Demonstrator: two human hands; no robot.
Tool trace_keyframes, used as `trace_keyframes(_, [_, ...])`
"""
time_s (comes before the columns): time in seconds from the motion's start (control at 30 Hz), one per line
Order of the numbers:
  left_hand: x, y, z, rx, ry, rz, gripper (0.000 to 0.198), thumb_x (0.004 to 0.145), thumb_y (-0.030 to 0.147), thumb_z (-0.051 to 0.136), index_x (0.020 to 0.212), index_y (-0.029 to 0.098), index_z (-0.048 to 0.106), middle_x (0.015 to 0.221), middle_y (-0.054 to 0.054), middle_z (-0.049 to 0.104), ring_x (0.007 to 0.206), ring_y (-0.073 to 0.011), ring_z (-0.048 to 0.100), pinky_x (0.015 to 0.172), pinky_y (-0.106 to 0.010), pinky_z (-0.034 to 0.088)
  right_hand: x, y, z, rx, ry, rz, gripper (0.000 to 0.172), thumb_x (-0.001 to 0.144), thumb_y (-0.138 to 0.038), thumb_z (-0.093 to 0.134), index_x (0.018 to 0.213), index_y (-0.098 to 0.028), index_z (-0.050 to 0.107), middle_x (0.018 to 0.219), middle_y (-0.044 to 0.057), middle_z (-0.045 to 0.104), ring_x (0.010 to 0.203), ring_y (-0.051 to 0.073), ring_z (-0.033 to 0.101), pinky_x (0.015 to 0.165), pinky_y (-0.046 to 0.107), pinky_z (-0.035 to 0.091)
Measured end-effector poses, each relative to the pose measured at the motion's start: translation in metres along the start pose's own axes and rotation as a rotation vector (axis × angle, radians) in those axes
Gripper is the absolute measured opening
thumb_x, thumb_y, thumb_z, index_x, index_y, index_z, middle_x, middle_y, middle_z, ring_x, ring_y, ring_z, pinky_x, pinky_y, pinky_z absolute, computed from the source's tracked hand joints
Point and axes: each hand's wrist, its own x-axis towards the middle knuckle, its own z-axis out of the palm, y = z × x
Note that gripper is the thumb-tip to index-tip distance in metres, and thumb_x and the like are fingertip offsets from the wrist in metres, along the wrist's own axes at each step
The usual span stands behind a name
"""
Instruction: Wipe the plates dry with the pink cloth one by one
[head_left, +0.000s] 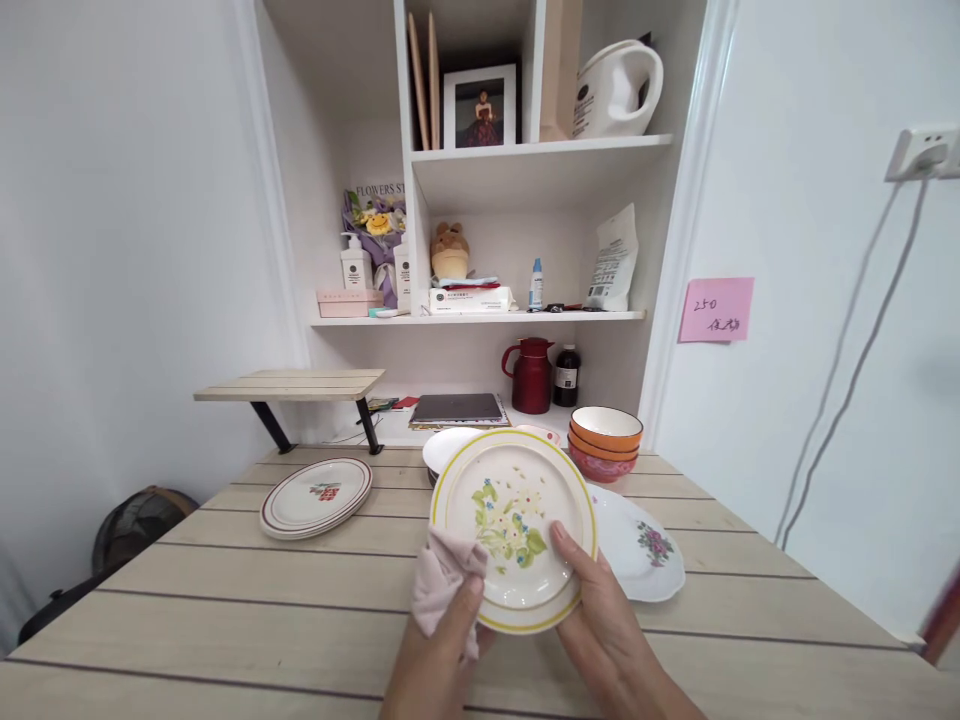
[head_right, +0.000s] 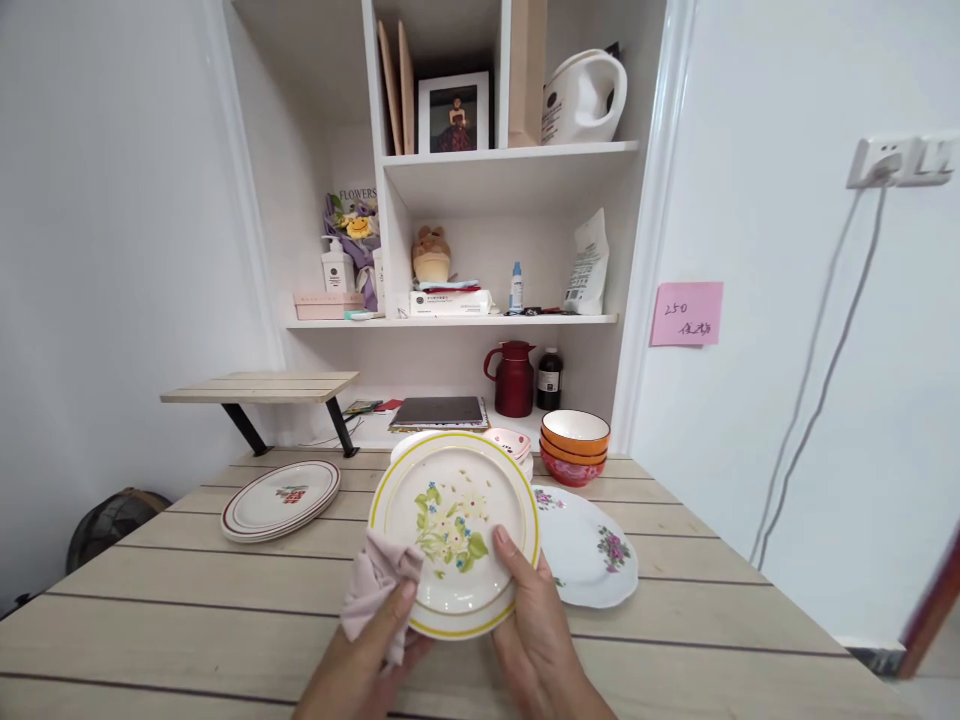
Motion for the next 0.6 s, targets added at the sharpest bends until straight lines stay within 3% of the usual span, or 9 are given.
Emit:
trace_keyframes(0.07, [0.001, -0.012, 0.001, -0.091, 0.047, -0.017, 0.073, 0.071, 0.028, 0.075, 0.136, 0.037, 0.042, 0.129, -0.002, 0.061, 0.122, -0.023, 0.053, 0.095, -0.034, 0.046, -0.003, 0.003, 0.001, 0.002, -0.006, 0.014, 0.074, 0.072, -0.03, 0.075, 0.138, -0.023, 0.044, 0.115, 0.01, 0.069, 0.105, 0.03, 0.064, 0.095, 0.05, 0.049])
trace_keyframes(0.17, [0.003, -0.008, -0.003, -0.096, 0.076, 0.025, 0.073, 0.071, 0.026, 0.076, 0.135, 0.036, 0.043, 0.128, -0.002, 0.062, 0.12, -0.0222, 0.055, 0.099, -0.034, 0.044, -0.007, 0.005, 0.005, -0.015, -0.053, 0.051, 0.074, 0.073, -0.028, 0.075, 0.138, -0.021, 0.042, 0.116, 0.011, 0.068, 0.106, 0.03, 0.064, 0.095, 0.049, 0.049])
trace_keyframes(0.3, [0.002, 0.025, -0.019, 0.051, 0.107, 0.117, 0.067, 0.072, 0.025, 0.074, 0.133, 0.034, 0.047, 0.127, -0.003, 0.063, 0.12, -0.0213, 0.055, 0.102, -0.033, 0.041, -0.012, -0.001, 0.009, -0.082, -0.175, 0.164, 0.078, 0.07, -0.022, 0.077, 0.139, -0.02, 0.041, 0.117, 0.013, 0.067, 0.104, 0.03, 0.064, 0.094, 0.047, 0.049])
trace_keyframes(0.43, [-0.001, 0.063, -0.034, 0.294, 0.043, 0.173, 0.049, 0.075, 0.033, 0.072, 0.122, 0.026, 0.06, 0.127, -0.004, 0.063, 0.124, -0.0205, 0.051, 0.105, -0.031, 0.037, -0.015, -0.007, 0.009, -0.166, -0.271, 0.224, 0.076, 0.07, -0.022, 0.077, 0.137, -0.019, 0.042, 0.116, 0.015, 0.067, 0.1, 0.03, 0.066, 0.09, 0.048, 0.05])
trace_keyframes(0.6, [-0.004, 0.102, -0.032, 0.538, 0.011, 0.27, 0.041, 0.068, 0.033, 0.076, 0.107, 0.02, 0.069, 0.117, -0.007, 0.068, 0.115, -0.0244, 0.057, 0.103, -0.031, 0.037, -0.02, -0.006, 0.011, -0.207, -0.356, 0.277, 0.067, 0.068, -0.019, 0.077, 0.13, -0.016, 0.051, 0.109, 0.015, 0.07, 0.098, 0.03, 0.067, 0.093, 0.047, 0.048])
